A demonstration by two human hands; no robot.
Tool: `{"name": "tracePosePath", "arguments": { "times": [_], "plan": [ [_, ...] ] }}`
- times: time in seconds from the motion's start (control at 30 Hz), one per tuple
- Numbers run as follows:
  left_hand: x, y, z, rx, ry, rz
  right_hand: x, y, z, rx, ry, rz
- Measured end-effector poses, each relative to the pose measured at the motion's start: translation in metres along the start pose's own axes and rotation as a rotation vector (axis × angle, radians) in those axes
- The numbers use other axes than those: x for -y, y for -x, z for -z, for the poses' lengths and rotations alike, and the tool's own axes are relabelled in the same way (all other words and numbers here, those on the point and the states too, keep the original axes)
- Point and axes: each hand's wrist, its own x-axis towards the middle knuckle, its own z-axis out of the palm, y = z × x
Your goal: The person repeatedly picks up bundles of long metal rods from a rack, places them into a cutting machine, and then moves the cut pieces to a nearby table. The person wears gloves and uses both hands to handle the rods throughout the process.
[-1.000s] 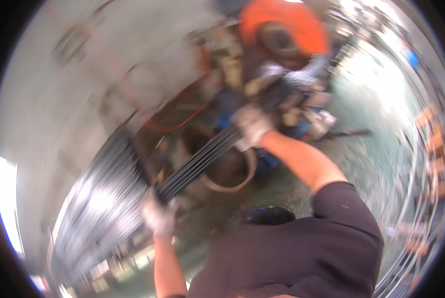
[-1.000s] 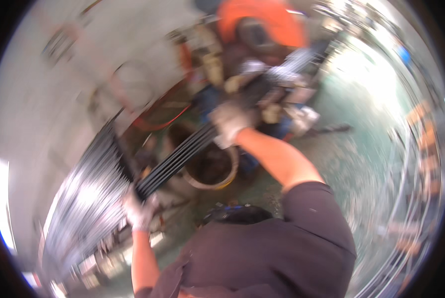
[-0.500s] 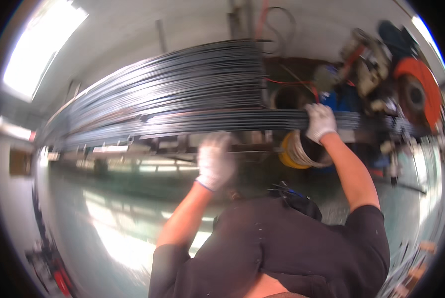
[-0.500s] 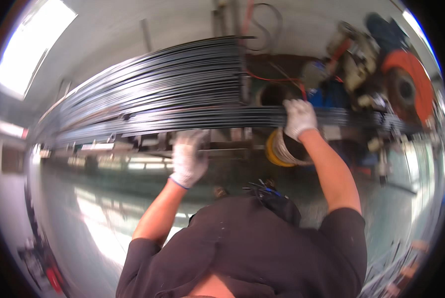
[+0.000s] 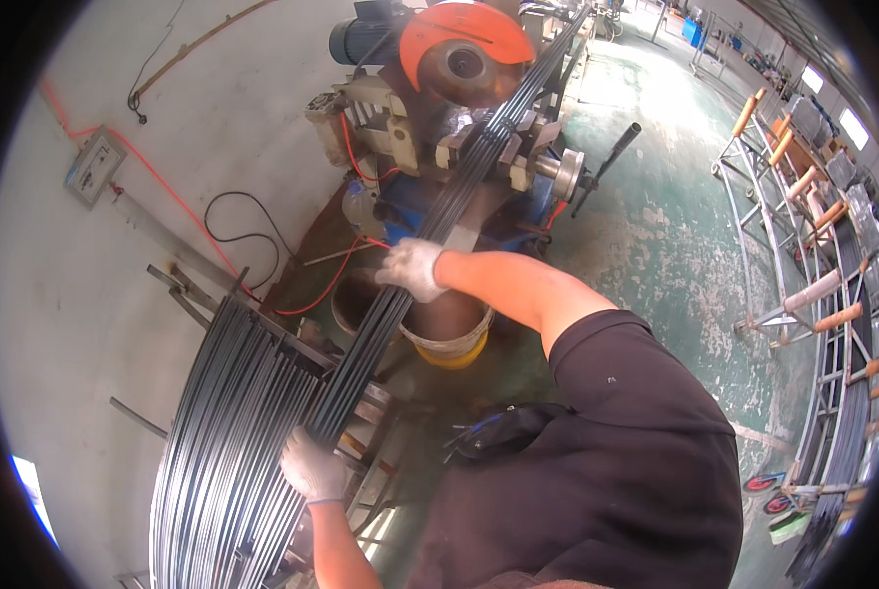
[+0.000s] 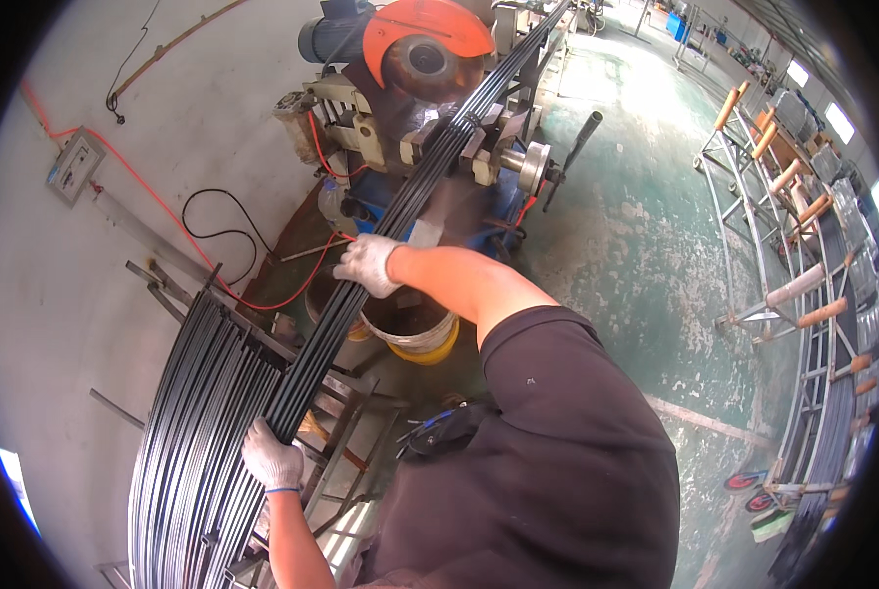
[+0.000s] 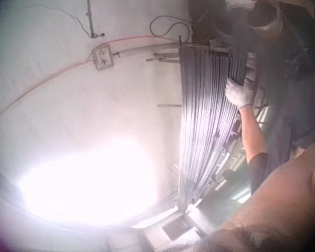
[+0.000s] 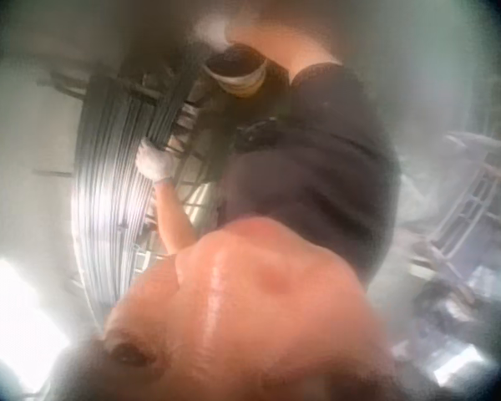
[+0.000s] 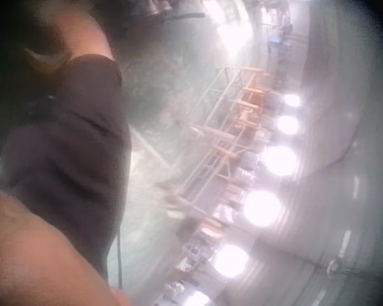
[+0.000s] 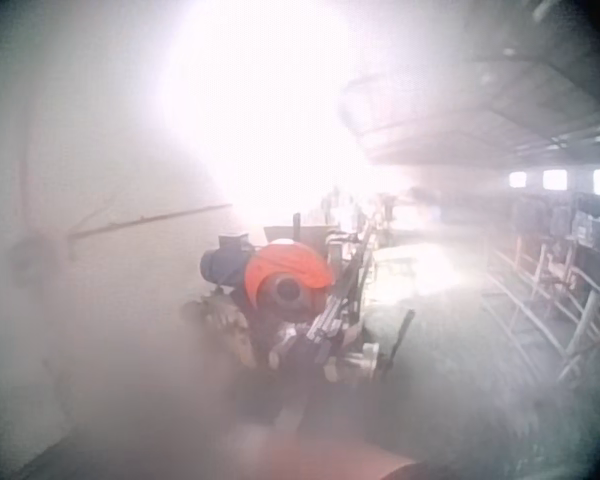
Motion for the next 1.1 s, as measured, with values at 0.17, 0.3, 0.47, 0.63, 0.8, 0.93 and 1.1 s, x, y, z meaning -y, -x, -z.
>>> {"name": "tracePosePath", "arguments": {
  "times": [0.17,0.3,0.47,0.63,0.8,0.93,1.1],
  "plan": [
    [0.009,0.016,-0.036,-0.124,-0.08,0.095,0.013,0.007,-0.025,-0.255,0.148,-0.047],
    [0.004,0.029,-0.058,-0.432,-0.086,0.052,0.002,0.014,-0.046,-0.479,0.128,0.023],
    [0.0,-0.008,-0.014,-0.149,-0.031,0.098,-0.025,-0.048,0.022,0.341,-0.134,0.068],
    [-0.006,0.009,0.0,0.045,0.061,0.165,-0.001,-0.007,-0.026,0.023,-0.043,-0.033],
    [-0.018,0.002,-0.021,-0.101,-0.111,0.199,-0.014,0.0,-0.034,-0.332,-0.063,0.104],
    [0.006,-0.019,0.01,0.118,0.092,0.143,-0.012,-0.04,0.031,0.319,-0.07,0.05],
    [-0.007,0.013,-0.018,-0.209,0.029,0.095,0.007,0.006,-0.045,-0.244,0.03,-0.036]
  ]
}}
